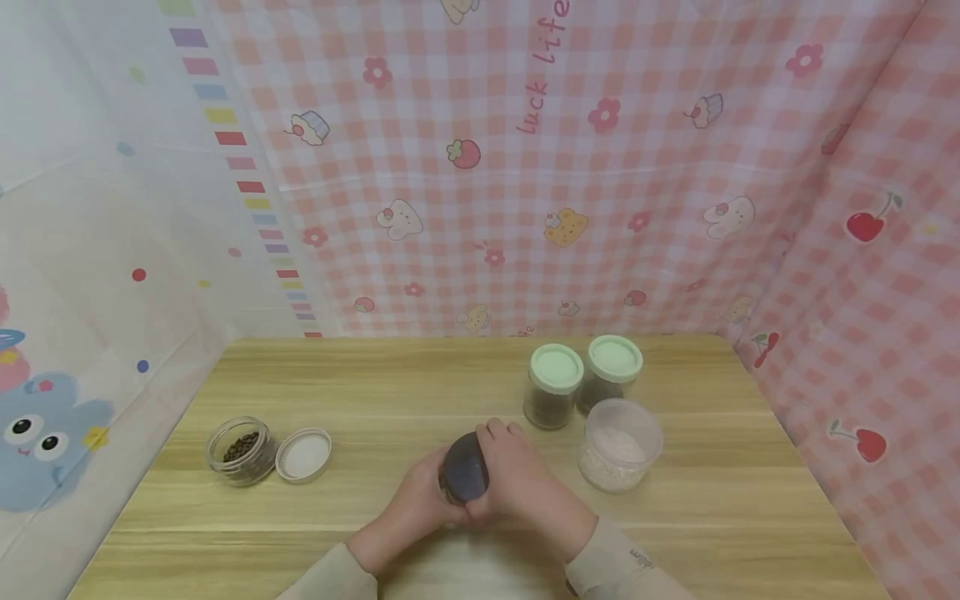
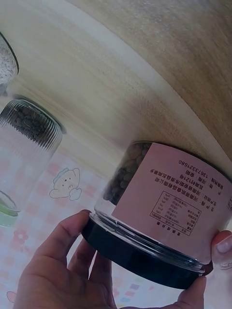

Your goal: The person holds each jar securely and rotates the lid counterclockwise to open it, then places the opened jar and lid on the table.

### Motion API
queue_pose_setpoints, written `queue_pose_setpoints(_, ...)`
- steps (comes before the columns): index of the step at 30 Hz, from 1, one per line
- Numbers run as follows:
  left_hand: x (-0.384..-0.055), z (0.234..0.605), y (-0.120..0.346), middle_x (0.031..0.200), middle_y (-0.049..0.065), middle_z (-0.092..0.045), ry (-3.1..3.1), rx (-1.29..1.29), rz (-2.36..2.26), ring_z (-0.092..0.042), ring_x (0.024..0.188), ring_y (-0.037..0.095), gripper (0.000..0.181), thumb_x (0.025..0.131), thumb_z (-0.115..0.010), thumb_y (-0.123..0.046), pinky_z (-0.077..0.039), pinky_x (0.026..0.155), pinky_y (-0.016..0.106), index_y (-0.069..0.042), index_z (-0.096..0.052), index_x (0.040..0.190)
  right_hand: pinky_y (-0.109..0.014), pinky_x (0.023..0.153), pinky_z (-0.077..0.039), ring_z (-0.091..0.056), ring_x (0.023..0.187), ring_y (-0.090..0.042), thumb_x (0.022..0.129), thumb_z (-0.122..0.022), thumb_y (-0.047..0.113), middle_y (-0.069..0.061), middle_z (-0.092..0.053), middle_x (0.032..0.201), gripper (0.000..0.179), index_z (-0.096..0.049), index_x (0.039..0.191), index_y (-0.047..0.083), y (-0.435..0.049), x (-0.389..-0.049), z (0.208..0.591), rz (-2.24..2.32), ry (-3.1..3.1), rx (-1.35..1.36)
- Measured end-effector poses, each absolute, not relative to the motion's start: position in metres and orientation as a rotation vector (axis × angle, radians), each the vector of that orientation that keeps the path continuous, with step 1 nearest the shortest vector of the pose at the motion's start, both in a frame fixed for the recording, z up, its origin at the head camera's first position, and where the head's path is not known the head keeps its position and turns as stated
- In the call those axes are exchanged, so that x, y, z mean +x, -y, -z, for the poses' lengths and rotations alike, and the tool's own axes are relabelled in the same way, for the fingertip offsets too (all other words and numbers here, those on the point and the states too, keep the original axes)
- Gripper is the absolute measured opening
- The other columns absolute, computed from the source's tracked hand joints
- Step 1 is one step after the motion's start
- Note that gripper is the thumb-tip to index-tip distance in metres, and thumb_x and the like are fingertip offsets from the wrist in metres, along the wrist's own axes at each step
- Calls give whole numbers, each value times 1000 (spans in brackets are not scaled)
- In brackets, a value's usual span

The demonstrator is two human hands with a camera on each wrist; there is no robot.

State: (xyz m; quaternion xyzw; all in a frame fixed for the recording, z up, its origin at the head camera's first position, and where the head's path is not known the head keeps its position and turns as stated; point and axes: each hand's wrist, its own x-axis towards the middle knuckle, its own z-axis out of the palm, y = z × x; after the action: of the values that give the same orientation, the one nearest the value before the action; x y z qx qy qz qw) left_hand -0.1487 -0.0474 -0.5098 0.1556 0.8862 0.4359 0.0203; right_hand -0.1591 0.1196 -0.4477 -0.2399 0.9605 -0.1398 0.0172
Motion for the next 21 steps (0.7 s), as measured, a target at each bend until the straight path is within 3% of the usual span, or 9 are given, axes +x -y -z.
queue_pose_setpoints(8,-149,510,47,114,8,-65,-2792,484,-1296,-62,105,24,88,49,-93,-32,-51,90,39,-5,-56,124,-41,90,-49,-49,107,-30,47,-86,48,-14,-52,124,106,-48,133,-1,-118,-157,446,436,-2969,-716)
queue_pose_setpoints(14,-147,513,48,122,12,-60,-2738,523,-1314,-57,111,27,89,55,-90,-31,-47,95,44,-3,-50,129,-43,89,-49,-49,106,-32,52,-85,51,-19,-51,119,104,-47,131,-3,-117,-155,446,444,-2966,-612)
queue_pose_setpoints(17,-146,514,49,130,15,-54,-2691,510,-1343,-53,118,30,97,58,-88,-35,-45,98,47,1,-42,136,-44,86,-50,-51,102,-31,53,-86,51,-18,-52,114,100,-49,129,-3,-116,-154,445,447,-2971,-564)
queue_pose_setpoints(21,-146,515,49,134,10,-52,-2632,526,-1424,-52,121,27,103,56,-90,-39,-44,100,46,-6,-38,140,-46,85,-50,-53,103,-33,55,-85,53,-20,-52,115,101,-48,131,-2,-113,-154,441,442,-2956,-508)
